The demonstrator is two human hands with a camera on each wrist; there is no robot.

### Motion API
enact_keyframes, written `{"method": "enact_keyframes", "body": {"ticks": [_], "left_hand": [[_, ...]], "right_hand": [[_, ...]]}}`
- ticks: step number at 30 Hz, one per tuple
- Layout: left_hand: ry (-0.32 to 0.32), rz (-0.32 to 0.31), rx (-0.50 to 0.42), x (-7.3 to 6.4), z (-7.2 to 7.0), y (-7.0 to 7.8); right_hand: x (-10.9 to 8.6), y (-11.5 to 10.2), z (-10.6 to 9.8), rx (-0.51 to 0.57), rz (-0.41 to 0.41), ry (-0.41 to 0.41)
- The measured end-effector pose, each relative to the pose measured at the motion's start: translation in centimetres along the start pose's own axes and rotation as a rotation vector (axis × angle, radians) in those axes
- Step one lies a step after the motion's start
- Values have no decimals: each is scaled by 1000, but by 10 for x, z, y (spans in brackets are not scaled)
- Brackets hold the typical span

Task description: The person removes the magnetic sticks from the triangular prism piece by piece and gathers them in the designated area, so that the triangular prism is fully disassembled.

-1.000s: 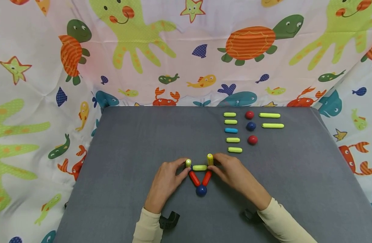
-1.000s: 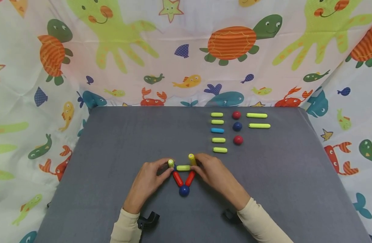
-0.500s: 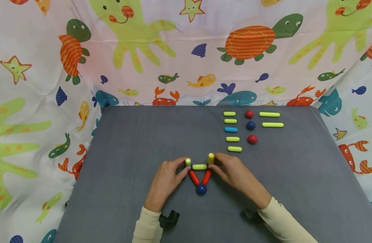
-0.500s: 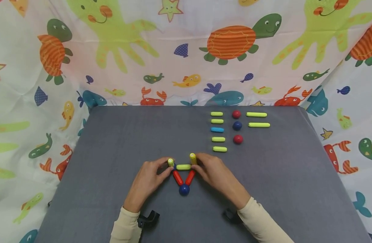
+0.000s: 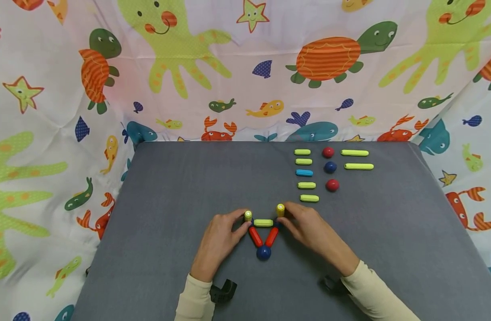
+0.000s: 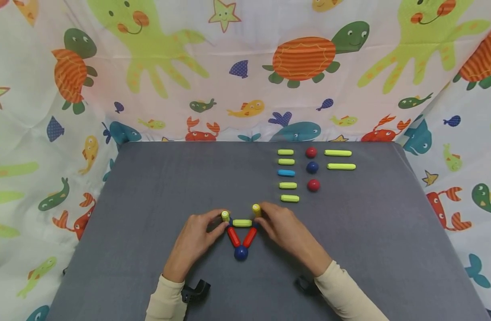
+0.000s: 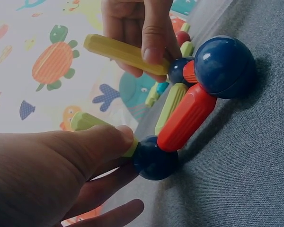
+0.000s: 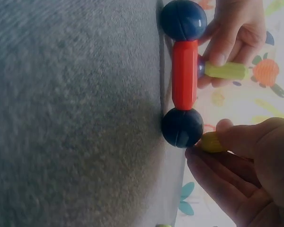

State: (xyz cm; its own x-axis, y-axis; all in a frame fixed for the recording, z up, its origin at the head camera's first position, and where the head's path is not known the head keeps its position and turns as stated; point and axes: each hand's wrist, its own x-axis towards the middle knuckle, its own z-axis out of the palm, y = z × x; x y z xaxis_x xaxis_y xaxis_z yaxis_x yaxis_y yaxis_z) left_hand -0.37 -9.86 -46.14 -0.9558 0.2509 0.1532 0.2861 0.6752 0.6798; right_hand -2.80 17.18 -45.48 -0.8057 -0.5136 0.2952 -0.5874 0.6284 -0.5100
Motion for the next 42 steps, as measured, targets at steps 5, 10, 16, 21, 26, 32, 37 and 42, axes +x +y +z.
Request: {"method": "enact_keyframes", "body": {"ticks": [5, 10, 16, 21, 26, 32, 37, 42], "left_hand": [[-4, -12, -3, -1, 0, -1], [2, -11, -13, -1, -1, -1], [-6, -26, -17, -1, -2, 0], [-6, -28, -9, -1, -2, -1], [-9, -33, -14, -1, -2, -1], [-24, -37, -9, -1, -2, 0], [-30, -31, -1, -1, -1, -1], [-40, -42, -12, 1, -1, -1]], "right_hand": [[0, 3, -9, -22, -6, 13], [-1, 13, -28, -17, 4, 54], [-8, 33, -54, -37, 67, 126], [-16, 50, -81, -101, 153, 154], [-27, 63, -101, -142, 265, 161], [-36, 75, -116, -188, 313, 166], [-42, 91, -125, -286, 286, 164], [-46, 107, -133, -375, 247, 140]]}}
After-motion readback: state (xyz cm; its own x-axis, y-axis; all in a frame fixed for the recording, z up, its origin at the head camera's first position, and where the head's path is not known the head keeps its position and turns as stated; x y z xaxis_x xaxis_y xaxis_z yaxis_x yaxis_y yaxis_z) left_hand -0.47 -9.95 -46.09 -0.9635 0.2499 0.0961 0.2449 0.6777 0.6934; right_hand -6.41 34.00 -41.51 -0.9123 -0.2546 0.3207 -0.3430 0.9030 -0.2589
